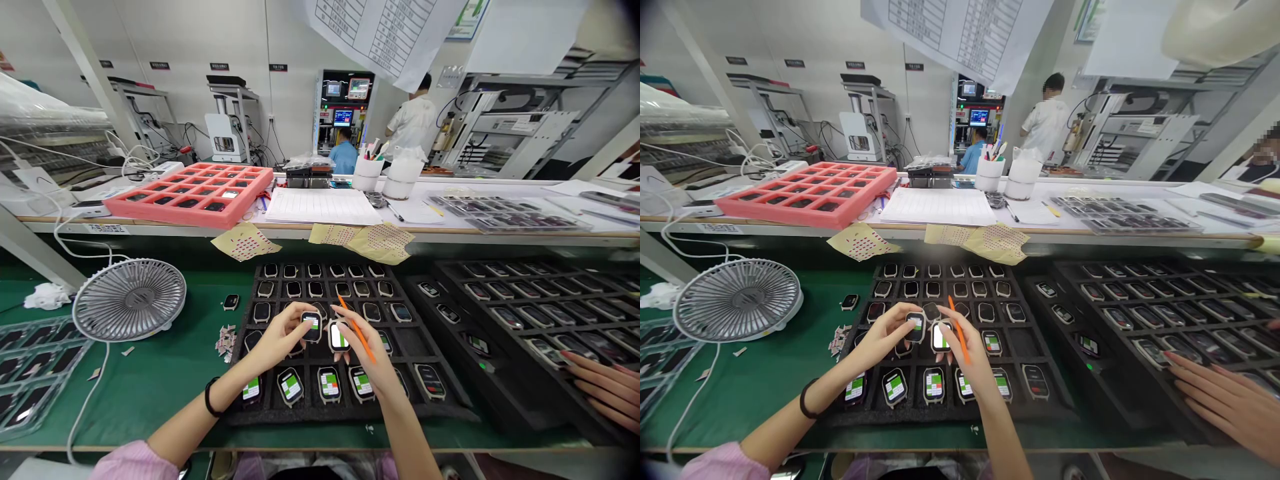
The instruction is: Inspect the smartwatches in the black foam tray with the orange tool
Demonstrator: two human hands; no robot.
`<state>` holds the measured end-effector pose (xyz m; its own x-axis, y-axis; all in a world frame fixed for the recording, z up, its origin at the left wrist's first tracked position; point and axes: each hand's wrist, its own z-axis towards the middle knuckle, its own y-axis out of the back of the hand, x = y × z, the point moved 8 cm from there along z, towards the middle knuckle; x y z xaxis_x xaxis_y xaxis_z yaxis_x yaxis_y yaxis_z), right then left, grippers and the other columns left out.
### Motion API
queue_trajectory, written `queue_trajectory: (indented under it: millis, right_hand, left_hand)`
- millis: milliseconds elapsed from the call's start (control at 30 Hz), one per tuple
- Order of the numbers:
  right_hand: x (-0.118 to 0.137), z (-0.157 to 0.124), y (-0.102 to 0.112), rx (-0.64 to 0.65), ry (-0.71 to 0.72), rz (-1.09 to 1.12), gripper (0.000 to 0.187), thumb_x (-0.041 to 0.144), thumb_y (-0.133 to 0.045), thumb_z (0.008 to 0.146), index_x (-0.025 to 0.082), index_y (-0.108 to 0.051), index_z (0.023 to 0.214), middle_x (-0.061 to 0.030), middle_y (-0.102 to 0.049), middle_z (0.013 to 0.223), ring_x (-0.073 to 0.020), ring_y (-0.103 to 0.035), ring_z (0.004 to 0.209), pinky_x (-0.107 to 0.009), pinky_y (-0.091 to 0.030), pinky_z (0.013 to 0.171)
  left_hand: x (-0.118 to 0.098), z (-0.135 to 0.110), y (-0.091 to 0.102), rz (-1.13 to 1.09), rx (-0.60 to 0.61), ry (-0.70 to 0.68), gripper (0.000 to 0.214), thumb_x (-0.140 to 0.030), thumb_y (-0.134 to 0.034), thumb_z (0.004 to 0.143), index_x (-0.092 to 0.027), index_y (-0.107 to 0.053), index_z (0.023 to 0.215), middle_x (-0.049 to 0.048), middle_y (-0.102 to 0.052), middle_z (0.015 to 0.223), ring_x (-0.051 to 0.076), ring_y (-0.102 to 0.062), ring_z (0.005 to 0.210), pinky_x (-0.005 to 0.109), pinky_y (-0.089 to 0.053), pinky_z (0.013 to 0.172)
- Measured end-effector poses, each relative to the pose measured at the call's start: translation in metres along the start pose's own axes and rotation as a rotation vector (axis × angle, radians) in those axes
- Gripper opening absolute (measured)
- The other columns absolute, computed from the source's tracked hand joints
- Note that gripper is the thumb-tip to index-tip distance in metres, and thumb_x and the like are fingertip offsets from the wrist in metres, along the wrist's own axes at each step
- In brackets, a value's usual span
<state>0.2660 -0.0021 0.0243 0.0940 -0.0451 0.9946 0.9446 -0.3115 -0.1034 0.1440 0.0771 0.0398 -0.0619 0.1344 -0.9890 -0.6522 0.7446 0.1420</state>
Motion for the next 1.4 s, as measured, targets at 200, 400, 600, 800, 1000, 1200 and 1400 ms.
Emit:
queue_trajectory:
  millis: [200,400,600,800,1000,1200,1400]
  right_hand:
    - [-0.004,0.001,0.000,-0.015,-0.024,-0.041,0.044,0.045,-0.061,0.082,0.022,-0.058,0.119,-0.0043,-0.064,0.087,-0.0087,-0.054,0.042,-0.023,-0.041,0.040]
    - [-0.006,0.001,-0.001,0.021,-0.019,-0.026,0.047,0.042,-0.064,0.080,0.023,-0.057,0.122,-0.0034,-0.064,0.084,-0.0117,-0.059,0.050,-0.023,-0.044,0.043]
    - [-0.007,0.000,-0.001,0.062,-0.032,0.029,0.055,0.034,-0.069,0.076,0.026,-0.051,0.127,-0.0030,-0.063,0.088,-0.0154,-0.063,0.066,-0.021,-0.043,0.043]
    - [-0.005,-0.001,0.000,0.060,-0.026,0.013,0.057,0.034,-0.070,0.075,0.025,-0.050,0.128,-0.0019,-0.061,0.082,-0.0161,-0.062,0.066,-0.022,-0.044,0.044]
    - [-0.005,-0.003,0.001,0.058,-0.039,-0.025,0.055,0.038,-0.066,0.079,0.026,-0.048,0.130,-0.0016,-0.061,0.080,-0.0132,-0.059,0.059,-0.024,-0.047,0.048]
    - [-0.005,-0.003,0.002,0.080,-0.045,-0.005,0.051,0.039,-0.062,0.083,0.026,-0.049,0.130,-0.0017,-0.060,0.083,-0.0127,-0.058,0.058,-0.025,-0.048,0.051]
    - [-0.003,-0.004,0.001,0.084,-0.057,0.018,0.050,0.040,-0.059,0.084,0.027,-0.047,0.131,-0.0045,-0.059,0.092,-0.0154,-0.062,0.064,-0.024,-0.044,0.047]
  left_hand:
    - [-0.005,0.000,0.001,-0.044,-0.037,0.046,0.033,-0.049,-0.052,0.085,-0.018,-0.057,0.095,0.0005,-0.055,0.080,0.009,-0.049,0.056,0.018,-0.041,0.042]
    - [0.004,0.000,-0.001,-0.014,0.006,0.053,0.038,-0.045,-0.051,0.087,-0.020,-0.051,0.115,0.0047,-0.060,0.095,0.009,-0.054,0.059,0.017,-0.033,0.039]
    - [0.005,0.000,-0.001,0.045,0.023,-0.020,0.045,-0.037,-0.056,0.086,-0.021,-0.044,0.126,0.0087,-0.060,0.106,0.017,-0.061,0.080,0.022,-0.045,0.056]
    - [0.006,0.001,-0.001,0.019,0.016,-0.011,0.039,-0.039,-0.053,0.088,-0.021,-0.047,0.122,0.0085,-0.058,0.112,0.015,-0.060,0.080,0.027,-0.051,0.067]
    - [0.000,0.000,-0.003,-0.030,0.003,0.015,0.038,-0.045,-0.051,0.087,-0.020,-0.052,0.114,0.0061,-0.059,0.102,0.014,-0.056,0.077,0.023,-0.049,0.061]
    - [0.002,-0.001,-0.001,-0.005,-0.012,0.055,0.036,-0.046,-0.045,0.090,-0.021,-0.054,0.113,0.0016,-0.057,0.088,0.006,-0.041,0.051,0.018,-0.037,0.044]
    - [0.001,-0.001,-0.004,-0.021,0.022,0.001,0.036,-0.043,-0.054,0.086,-0.020,-0.053,0.114,0.0069,-0.058,0.106,0.015,-0.056,0.081,0.026,-0.052,0.068]
